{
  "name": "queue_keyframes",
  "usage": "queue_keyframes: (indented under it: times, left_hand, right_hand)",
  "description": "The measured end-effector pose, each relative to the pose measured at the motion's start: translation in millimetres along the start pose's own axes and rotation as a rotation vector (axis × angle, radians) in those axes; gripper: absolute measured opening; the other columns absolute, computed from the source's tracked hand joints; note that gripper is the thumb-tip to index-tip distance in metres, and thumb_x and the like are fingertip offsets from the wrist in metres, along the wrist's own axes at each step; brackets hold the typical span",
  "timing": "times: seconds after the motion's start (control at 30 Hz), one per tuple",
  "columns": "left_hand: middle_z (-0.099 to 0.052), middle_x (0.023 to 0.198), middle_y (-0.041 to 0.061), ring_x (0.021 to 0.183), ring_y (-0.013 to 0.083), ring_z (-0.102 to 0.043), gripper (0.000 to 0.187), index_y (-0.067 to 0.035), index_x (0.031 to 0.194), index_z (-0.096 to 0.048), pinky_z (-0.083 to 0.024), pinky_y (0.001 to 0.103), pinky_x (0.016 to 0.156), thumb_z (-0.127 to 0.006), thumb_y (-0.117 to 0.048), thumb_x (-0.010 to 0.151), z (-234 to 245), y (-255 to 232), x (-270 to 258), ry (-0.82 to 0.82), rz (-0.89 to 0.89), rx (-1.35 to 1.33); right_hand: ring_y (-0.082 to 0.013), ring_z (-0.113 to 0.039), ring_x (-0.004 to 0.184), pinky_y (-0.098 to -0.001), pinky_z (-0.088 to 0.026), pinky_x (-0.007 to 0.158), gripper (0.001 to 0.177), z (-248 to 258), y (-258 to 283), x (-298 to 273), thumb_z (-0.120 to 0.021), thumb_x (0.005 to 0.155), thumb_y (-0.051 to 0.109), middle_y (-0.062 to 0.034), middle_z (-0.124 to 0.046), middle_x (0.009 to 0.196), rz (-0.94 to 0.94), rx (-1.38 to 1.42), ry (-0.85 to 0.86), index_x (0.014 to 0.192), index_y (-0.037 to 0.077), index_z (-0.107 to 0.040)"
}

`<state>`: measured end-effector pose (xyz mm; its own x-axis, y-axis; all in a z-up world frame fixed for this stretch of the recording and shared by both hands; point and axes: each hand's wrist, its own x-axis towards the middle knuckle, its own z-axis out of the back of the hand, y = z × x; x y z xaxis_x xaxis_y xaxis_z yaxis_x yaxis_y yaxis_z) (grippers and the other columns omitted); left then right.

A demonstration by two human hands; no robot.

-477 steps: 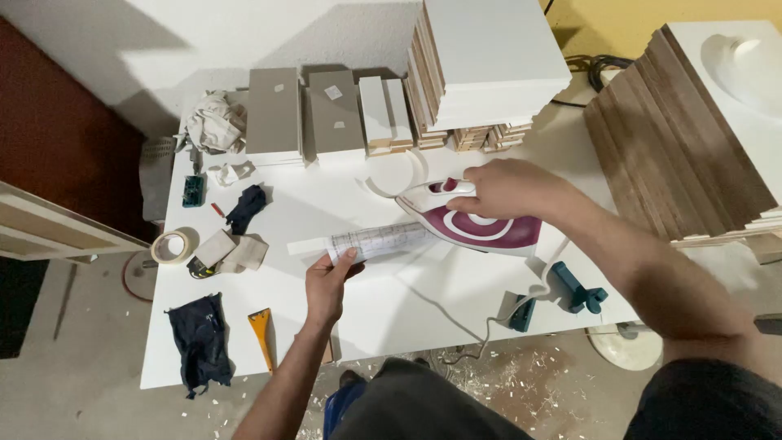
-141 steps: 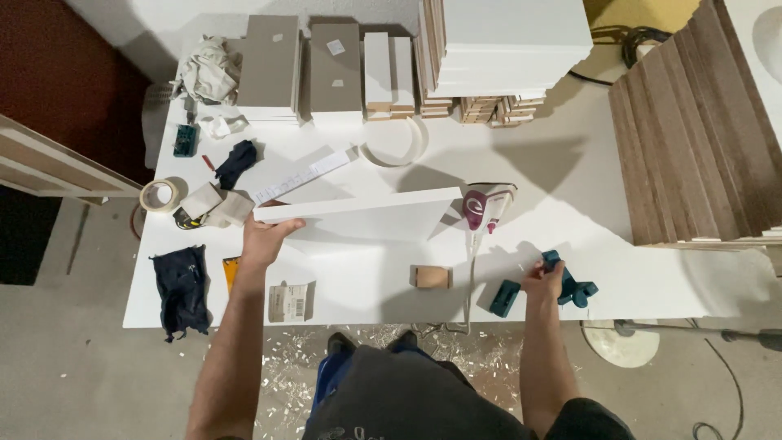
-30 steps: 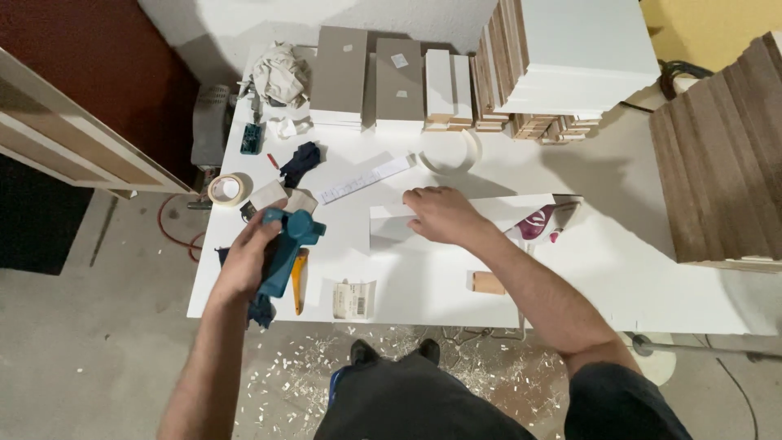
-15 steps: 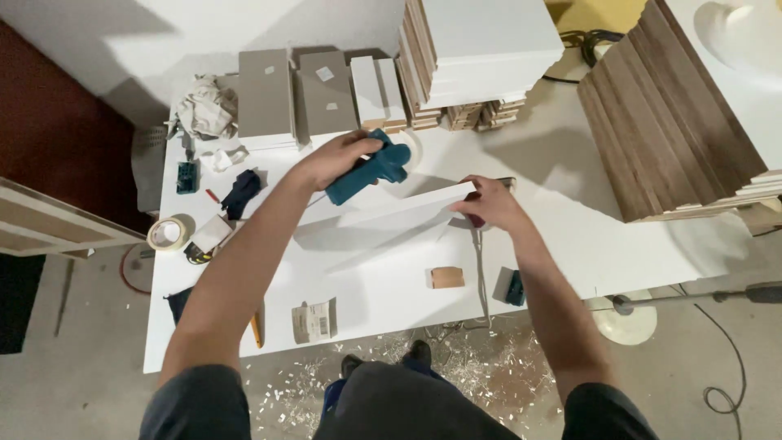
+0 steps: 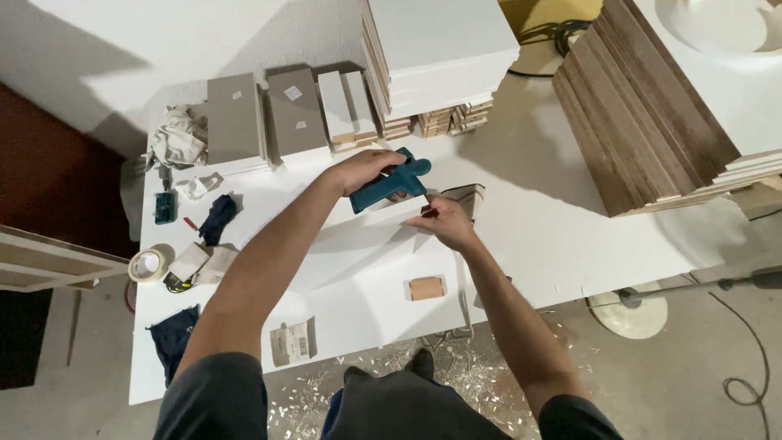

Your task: The person uses a handheld electric sander on a small wooden block, then places it on a white board. They proceed to sand the edges of the white board by hand using a sanding block, moving along the sides and corners.

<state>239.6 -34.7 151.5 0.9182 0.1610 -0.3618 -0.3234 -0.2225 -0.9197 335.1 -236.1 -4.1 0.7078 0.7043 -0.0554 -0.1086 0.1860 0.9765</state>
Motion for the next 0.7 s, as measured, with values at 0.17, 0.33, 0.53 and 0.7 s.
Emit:
queue_keyframes:
  times: [0.17, 0.33, 0.53, 0.7]
  left_hand:
    - [-0.065, 0.096, 0.019, 0.077, 0.0359, -0.073, 0.058, 0.002, 0.122, -0.066, -0.066, 0.051, 0.066, -0.082, -0.036, 0.082, 10.9, 11.9, 19.3, -0.004, 0.027, 0.017]
    - [-0.061, 0.097, 0.005, 0.078, 0.0140, -0.066, 0.062, -0.001, 0.127, -0.064, -0.064, 0.031, 0.070, -0.082, -0.040, 0.083, 13.5, 22.8, 28.3, 0.034, 0.013, 0.160]
    - [-0.062, 0.131, 0.024, 0.118, 0.0345, -0.062, 0.081, -0.002, 0.145, -0.054, -0.052, 0.050, 0.098, -0.074, -0.056, 0.088, -6.6, 10.0, -5.1, 0.154, -0.070, 0.413]
    - [-0.072, 0.108, 0.022, 0.107, 0.0391, -0.070, 0.058, -0.007, 0.119, -0.063, -0.055, 0.052, 0.089, -0.038, -0.058, 0.103, -30.0, 18.7, -36.9, 0.026, -0.148, 1.014]
  right_hand:
    - [-0.0236, -0.073, 0.089, -0.0372, -0.059, 0.082, 0.054, 4.1, 1.2, 2.0, -0.100, 0.067, 0.026, -0.0184, -0.074, 0.094, -0.013, -0.023, 0.036, 0.107, -0.001, -0.073]
    - [-0.0254, -0.075, 0.088, -0.0388, -0.060, 0.080, 0.050, 9.5, 44.1, -10.7, -0.098, 0.069, 0.032, -0.0167, -0.075, 0.088, 0.027, -0.169, 0.083, 0.101, 0.001, -0.074]
    - [-0.0153, -0.062, 0.075, -0.0319, -0.054, 0.073, 0.028, 7.1, 12.3, -5.6, -0.096, 0.073, 0.016, -0.0038, -0.068, 0.074, 0.147, -0.048, 0.052, 0.080, 0.006, -0.070]
    - [-0.0143, -0.060, 0.070, -0.0314, -0.052, 0.073, 0.028, 10.8, 39.6, -17.9, -0.090, 0.074, -0.002, -0.0043, -0.063, 0.066, 0.422, 0.061, 0.084, 0.072, 0.006, -0.064]
